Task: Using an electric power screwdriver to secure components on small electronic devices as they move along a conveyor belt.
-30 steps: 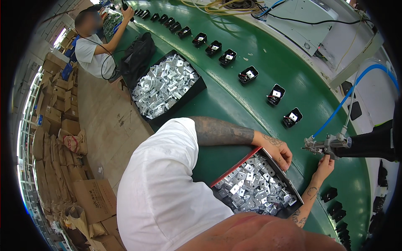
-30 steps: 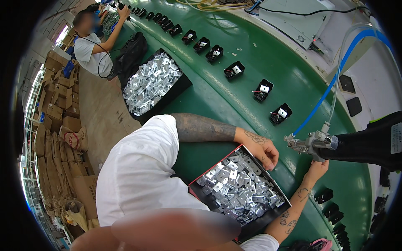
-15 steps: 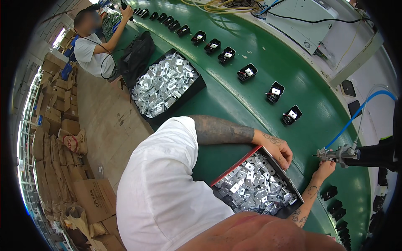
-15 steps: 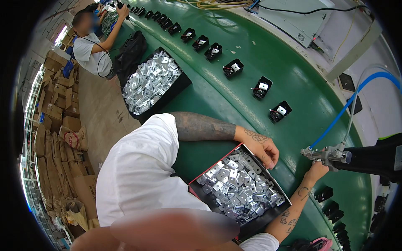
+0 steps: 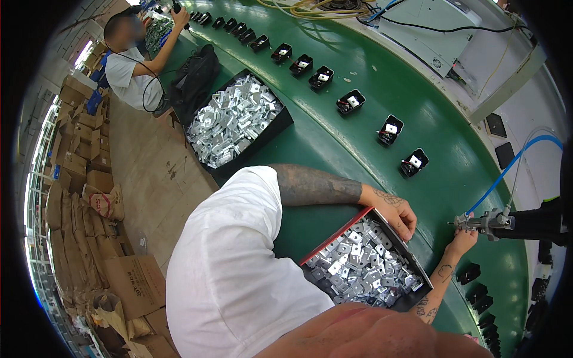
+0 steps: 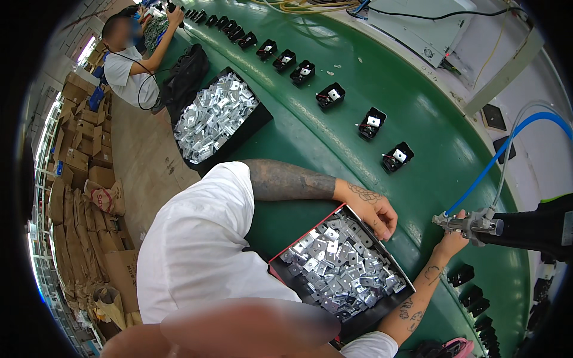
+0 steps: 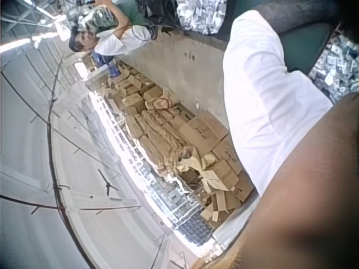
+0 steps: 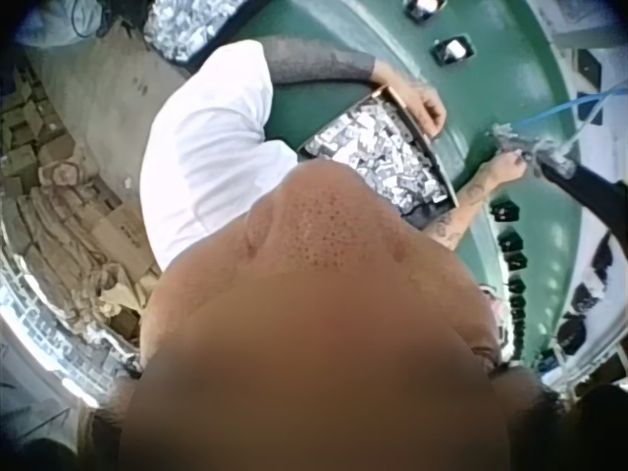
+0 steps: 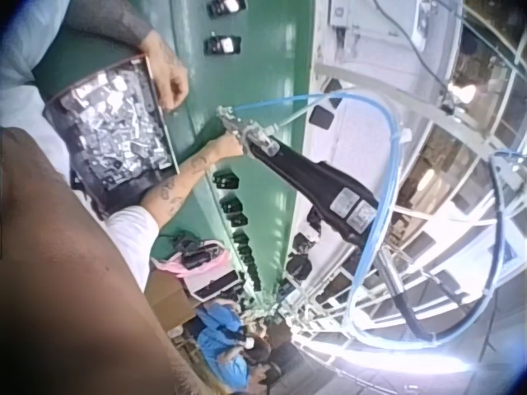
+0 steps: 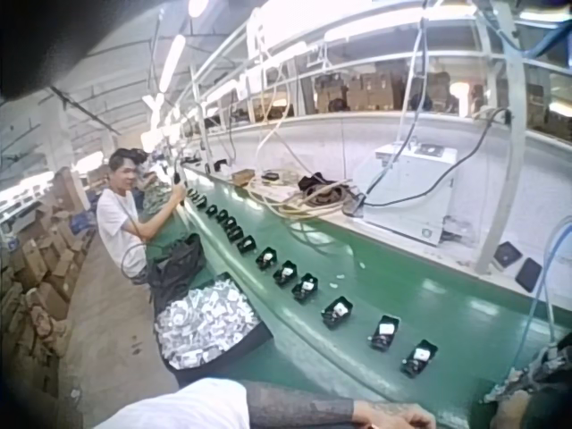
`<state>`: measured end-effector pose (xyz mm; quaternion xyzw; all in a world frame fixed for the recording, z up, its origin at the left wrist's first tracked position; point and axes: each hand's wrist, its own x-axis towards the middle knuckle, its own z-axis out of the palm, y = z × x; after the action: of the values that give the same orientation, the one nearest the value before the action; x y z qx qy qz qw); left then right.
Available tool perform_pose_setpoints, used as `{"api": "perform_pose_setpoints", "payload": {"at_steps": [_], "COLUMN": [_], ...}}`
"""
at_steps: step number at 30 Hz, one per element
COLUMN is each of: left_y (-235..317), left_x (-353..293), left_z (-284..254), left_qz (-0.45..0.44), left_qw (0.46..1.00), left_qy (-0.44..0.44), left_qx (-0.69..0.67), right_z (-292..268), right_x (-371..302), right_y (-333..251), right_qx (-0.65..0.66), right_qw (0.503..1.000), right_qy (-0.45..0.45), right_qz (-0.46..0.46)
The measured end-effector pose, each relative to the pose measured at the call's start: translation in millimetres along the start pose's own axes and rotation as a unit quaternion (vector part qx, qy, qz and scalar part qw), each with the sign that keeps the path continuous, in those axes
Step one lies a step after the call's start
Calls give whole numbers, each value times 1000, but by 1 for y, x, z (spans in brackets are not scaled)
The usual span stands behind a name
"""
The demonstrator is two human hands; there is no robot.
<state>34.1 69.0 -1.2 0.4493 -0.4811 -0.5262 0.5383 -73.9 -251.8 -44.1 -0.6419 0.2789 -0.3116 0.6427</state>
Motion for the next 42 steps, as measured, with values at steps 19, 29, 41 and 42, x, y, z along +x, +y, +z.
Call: {"api": "perform_pose_setpoints", "payload": {"at_steps": [19, 29, 41, 42], "left_y": [8, 162, 202, 202], "left_x": [-6, -60, -88, -84], "left_z": [-5, -22, 60, 59], "left_qz": [-24, -26, 883, 883], "left_qw": [993, 923, 391, 397], "left_qy": [-2, -154, 71, 82], "left_qx": [118, 353, -250, -236], "right_z": [39, 47, 39, 41], "right_x": [-33, -36, -30, -27], "right_y": [-34, -41, -33, -29], "right_qx": [-225, -125, -149, -157], "right_qw": [958, 978, 976, 974], "right_qy": [98, 130, 131, 134], "right_qz": [-148, -101, -85, -95]}}
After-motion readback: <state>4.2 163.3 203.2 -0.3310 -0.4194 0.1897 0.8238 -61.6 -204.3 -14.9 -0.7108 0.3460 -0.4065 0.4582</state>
